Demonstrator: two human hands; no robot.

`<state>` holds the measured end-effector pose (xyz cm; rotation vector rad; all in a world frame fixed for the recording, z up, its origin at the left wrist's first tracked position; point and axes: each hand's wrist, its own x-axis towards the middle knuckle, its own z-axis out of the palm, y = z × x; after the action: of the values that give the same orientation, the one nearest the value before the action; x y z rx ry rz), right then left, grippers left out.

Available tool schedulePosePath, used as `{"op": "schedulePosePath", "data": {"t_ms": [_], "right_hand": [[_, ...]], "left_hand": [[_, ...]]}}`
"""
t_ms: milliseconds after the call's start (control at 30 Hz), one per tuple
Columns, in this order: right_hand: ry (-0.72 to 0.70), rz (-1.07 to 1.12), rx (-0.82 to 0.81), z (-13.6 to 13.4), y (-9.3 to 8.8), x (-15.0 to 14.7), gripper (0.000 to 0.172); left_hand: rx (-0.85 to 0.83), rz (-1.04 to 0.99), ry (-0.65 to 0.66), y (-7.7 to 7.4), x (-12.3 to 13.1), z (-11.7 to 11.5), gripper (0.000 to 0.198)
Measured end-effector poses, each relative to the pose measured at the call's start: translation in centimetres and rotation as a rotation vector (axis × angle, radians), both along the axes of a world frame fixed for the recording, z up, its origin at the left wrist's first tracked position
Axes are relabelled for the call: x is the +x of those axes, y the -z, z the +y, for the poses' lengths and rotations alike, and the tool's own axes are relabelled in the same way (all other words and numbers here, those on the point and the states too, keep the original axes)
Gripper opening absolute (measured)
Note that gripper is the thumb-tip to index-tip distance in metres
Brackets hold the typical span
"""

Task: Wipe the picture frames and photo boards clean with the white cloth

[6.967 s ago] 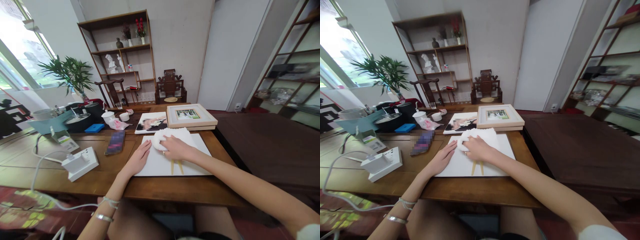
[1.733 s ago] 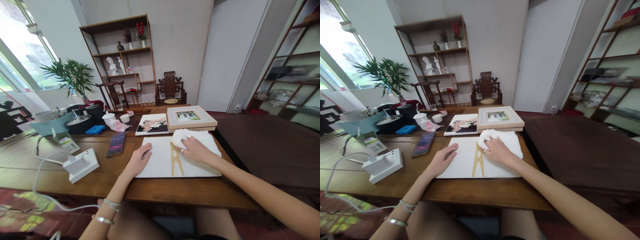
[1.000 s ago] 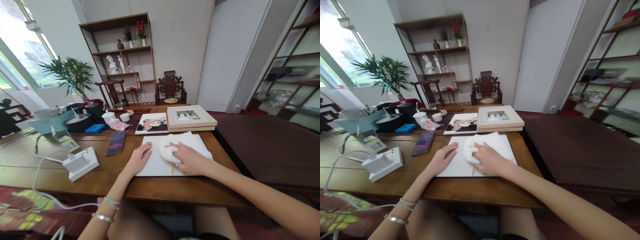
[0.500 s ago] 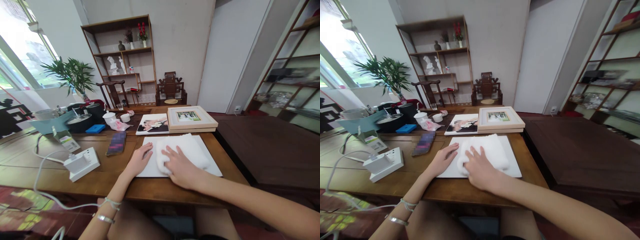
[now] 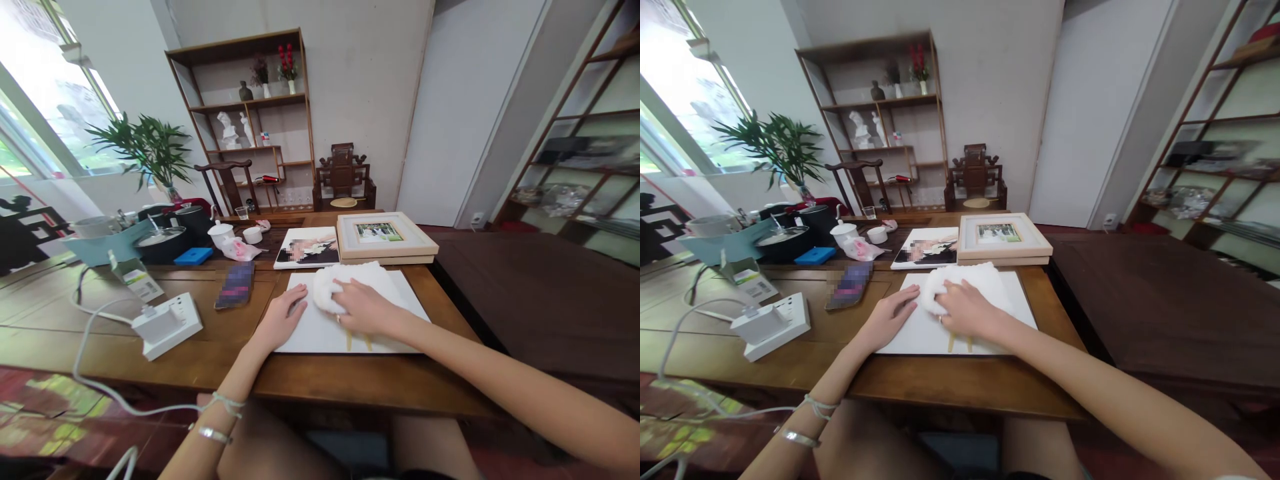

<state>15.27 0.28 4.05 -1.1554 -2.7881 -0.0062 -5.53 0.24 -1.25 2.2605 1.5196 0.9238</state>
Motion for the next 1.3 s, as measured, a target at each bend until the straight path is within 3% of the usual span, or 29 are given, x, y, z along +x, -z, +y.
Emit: {"op": "schedulePosePath", "data": {"t_ms": [100, 200, 300, 467, 567, 667, 833, 967, 1067, 1167, 1300], "right_hand": [[0.085, -0.008, 0.039, 2.2, 0.2, -1.1, 0.027], [0.140, -0.025, 0.064, 2.2, 0.6, -2.3, 0.028], [0.132, -0.057, 0.075, -0.3, 1.0, -3.4, 0.031], [-0.111, -0.096, 0.062, -7.1, 1.6, -3.3, 0.027], [-0.219, -0.048, 0.037, -9.1, 1.5, -2.3, 0.025], [-0.230, -0.004, -0.018, -8.2, 0.7, -1.5, 0.025], [-0.075, 0.012, 0.021, -3.0, -0.3, -1.1, 0.022], [0.031, 0.003, 0.058, 1.5, 0.1, -1.5, 0.026], [0.037, 0.002, 0.063, 3.3, 0.6, -2.0, 0.028], [-0.007, -0.008, 0.052, 2.5, 0.9, -2.4, 0.031], [-0.143, -0.045, 0.065, -2.4, 1.3, -2.6, 0.031]], "left_hand": [[-0.004, -0.002, 0.002, 0.0, 0.0, 0.0, 0.035], [-0.009, -0.009, 0.002, -0.1, 0.0, 0.0, 0.036], [-0.009, -0.015, 0.017, -0.3, 0.0, 0.0, 0.035], [-0.016, -0.028, 0.035, -0.4, -0.1, -0.1, 0.036], [-0.016, -0.035, 0.042, -0.3, -0.2, -0.1, 0.037], [-0.011, -0.040, 0.044, -0.2, -0.2, -0.1, 0.037], [-0.002, -0.019, 0.023, -0.1, 0.0, 0.0, 0.036], [-0.001, -0.023, 0.007, -0.1, 0.1, -0.1, 0.034], [-0.008, -0.025, -0.005, -0.2, 0.1, -0.1, 0.036], [0.007, -0.029, -0.001, -0.4, 0.2, -0.1, 0.036], [0.021, -0.031, 0.032, -0.5, 0.1, 0.0, 0.036]]}}
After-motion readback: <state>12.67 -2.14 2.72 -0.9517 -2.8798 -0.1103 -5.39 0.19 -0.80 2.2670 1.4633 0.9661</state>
